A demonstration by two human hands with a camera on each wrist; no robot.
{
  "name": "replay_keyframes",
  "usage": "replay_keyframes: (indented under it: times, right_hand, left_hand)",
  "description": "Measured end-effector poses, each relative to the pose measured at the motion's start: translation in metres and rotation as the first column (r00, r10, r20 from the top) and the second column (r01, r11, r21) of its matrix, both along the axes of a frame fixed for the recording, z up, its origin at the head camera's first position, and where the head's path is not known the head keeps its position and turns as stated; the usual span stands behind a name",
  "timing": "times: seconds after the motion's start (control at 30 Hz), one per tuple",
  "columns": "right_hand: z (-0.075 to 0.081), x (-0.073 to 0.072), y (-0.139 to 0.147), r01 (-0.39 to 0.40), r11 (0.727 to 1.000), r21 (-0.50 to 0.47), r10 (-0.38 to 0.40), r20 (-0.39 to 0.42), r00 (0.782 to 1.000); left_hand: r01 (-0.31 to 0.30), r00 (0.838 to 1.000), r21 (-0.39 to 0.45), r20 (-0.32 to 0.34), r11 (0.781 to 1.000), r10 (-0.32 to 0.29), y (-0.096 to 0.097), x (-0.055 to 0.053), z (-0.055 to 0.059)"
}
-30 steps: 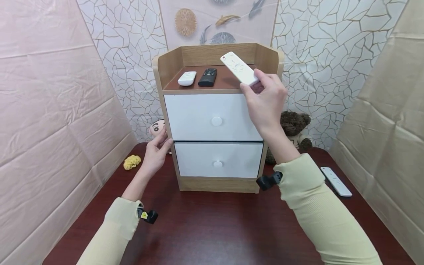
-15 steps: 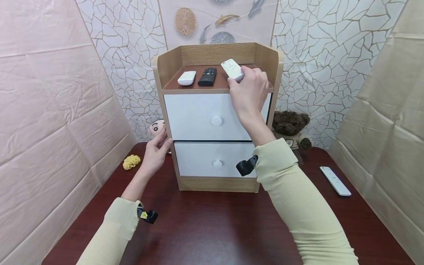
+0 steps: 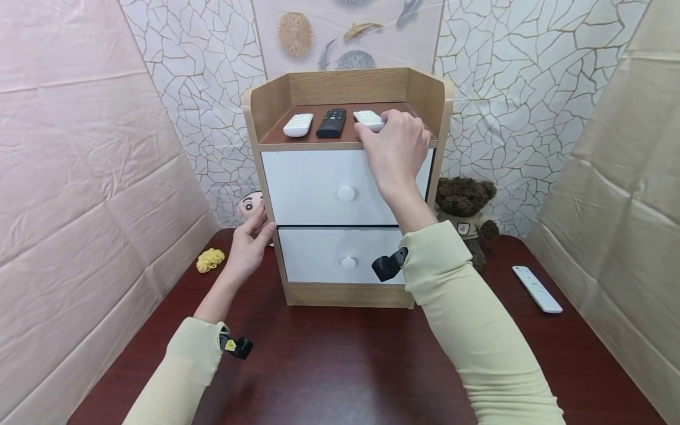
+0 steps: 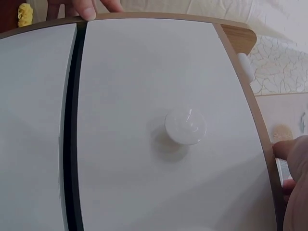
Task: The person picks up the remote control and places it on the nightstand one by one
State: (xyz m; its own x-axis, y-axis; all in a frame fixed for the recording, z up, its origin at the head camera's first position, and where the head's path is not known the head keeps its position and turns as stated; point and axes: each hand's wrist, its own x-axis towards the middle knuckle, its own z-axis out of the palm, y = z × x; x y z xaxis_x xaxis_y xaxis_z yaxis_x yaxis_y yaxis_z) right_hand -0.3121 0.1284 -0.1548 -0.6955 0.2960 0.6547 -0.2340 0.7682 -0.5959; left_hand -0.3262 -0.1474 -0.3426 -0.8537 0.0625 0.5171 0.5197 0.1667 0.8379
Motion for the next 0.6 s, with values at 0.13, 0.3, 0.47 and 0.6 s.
replay_keyframes:
  times: [0.13, 0.3, 0.47, 0.6]
  right_hand:
    - [-0.0015, 0.0020, 0.0007, -0.025, 1.000, 0.014, 0.026, -0.014, 1.000]
    - [-0.0015, 0.0033, -0.0010, -0.047, 0.999, 0.009, 0.047, -0.017, 0.999]
    - [-0.0010, 0.0036, -0.0035, -0.075, 0.997, -0.004, 0.075, -0.003, 0.997]
    - [-0.0005, 0.0030, -0.0047, -0.088, 0.996, -0.003, 0.088, -0.007, 0.996]
  left_hand:
    - [-0.001, 1.000, 0.009, 0.002, 1.000, 0.001, 0.0010, 0.0003, 0.0000]
    - [-0.002, 1.000, 0.015, -0.001, 1.000, 0.002, 0.0007, -0.0004, -0.0008]
    - [-0.001, 1.000, 0.018, -0.007, 1.000, 0.002, 0.0001, -0.0012, -0.0021]
    - [-0.003, 1.000, 0.015, -0.005, 1.000, 0.003, 0.0003, -0.0009, -0.0017]
